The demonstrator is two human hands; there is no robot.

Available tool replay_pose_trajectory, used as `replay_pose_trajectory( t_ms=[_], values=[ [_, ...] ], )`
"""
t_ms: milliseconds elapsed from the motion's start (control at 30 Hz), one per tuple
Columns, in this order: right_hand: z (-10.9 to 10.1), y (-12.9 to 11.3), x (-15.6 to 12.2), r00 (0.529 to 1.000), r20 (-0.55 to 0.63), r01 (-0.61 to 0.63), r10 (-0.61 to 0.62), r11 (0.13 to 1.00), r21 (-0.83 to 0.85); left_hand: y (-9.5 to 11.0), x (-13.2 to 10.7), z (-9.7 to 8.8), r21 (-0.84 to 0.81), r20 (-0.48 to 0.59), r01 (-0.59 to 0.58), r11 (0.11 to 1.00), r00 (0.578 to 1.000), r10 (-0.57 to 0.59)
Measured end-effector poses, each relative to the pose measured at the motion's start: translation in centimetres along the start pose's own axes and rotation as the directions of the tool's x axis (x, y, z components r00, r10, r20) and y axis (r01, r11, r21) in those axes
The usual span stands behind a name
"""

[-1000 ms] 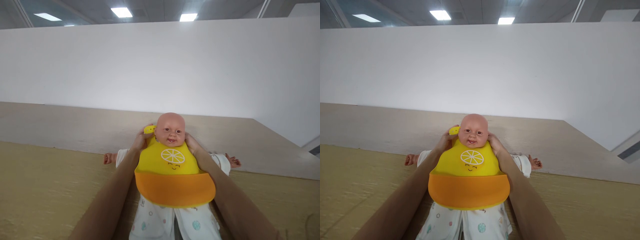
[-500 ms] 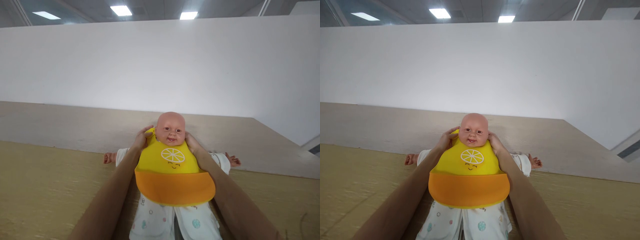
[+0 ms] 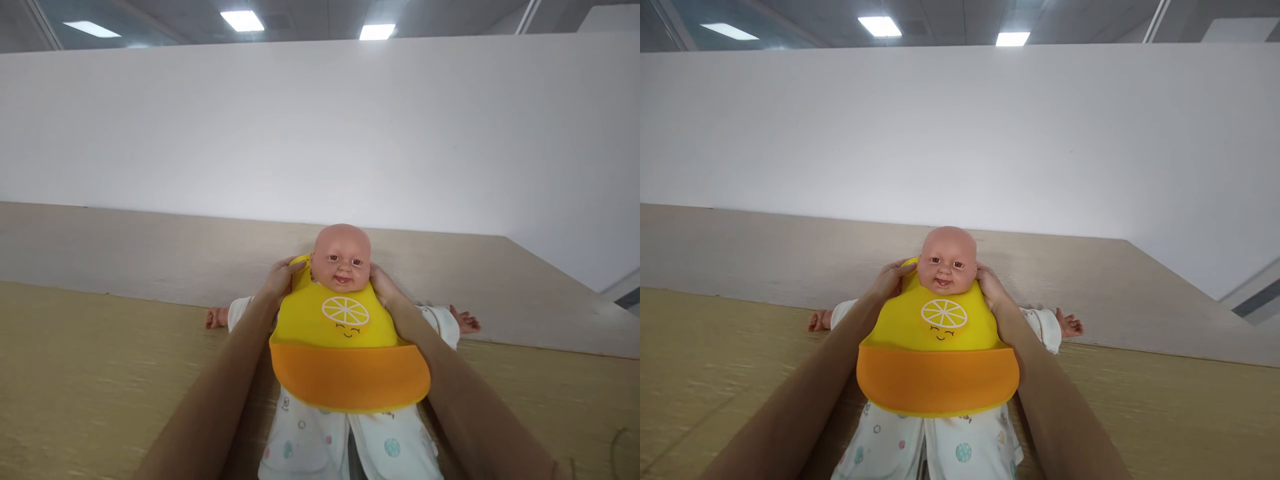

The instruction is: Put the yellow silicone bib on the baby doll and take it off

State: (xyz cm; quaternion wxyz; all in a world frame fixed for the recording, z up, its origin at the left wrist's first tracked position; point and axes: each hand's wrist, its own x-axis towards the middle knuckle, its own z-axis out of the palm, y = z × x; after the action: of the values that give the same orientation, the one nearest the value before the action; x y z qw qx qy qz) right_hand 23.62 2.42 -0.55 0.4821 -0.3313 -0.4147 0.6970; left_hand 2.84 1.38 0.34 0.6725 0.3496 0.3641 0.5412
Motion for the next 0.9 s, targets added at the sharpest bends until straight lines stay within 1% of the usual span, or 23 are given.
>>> replay_pose_trajectory(
  t_ms=[67, 200, 300, 500, 600, 700, 900],
  values=[
    [0.1, 0.0, -0.1, 1.0, 0.001, -0.003, 0.003, 1.0, 0.01, 0.3, -0.2, -0.1, 0.025, 0.005, 0.011, 1.0, 1.0, -0.011],
    [0.1, 0.1, -0.1, 1.0, 0.002, 0.008, -0.008, 1.0, 0.003, 0.9, -0.7, -0.2, 0.049, 0.06, 0.032, 0.998, 0.998, -0.035],
    [-0.1, 0.3, 0.0, 1.0, -0.001, 0.022, -0.022, 1.0, -0.006, 1.2, -0.9, -0.3, 0.071, 0.071, 0.056, 0.996, 0.996, -0.061],
    [-0.4, 0.4, 0.1, 0.997, -0.034, 0.064, -0.064, 0.998, -0.001, 1.5, -0.8, -0.2, 0.164, 0.031, 0.127, 0.978, 0.991, -0.134],
    [-0.3, 0.4, 0.1, 0.997, -0.046, 0.063, -0.062, 0.998, 0.011, 1.5, -0.8, -0.3, 0.182, 0.014, 0.13, 0.975, 0.991, -0.135],
    [-0.2, 0.4, 0.0, 0.998, -0.031, 0.06, -0.06, 0.998, 0.003, 1.5, -0.9, -0.4, 0.2, 0.024, 0.128, 0.972, 0.991, -0.135],
    [0.0, 0.4, -0.2, 0.996, -0.033, 0.078, -0.078, 0.997, -0.017, 1.5, -0.7, -0.6, 0.243, 0.006, 0.165, 0.956, 0.985, -0.171]
  ],
)
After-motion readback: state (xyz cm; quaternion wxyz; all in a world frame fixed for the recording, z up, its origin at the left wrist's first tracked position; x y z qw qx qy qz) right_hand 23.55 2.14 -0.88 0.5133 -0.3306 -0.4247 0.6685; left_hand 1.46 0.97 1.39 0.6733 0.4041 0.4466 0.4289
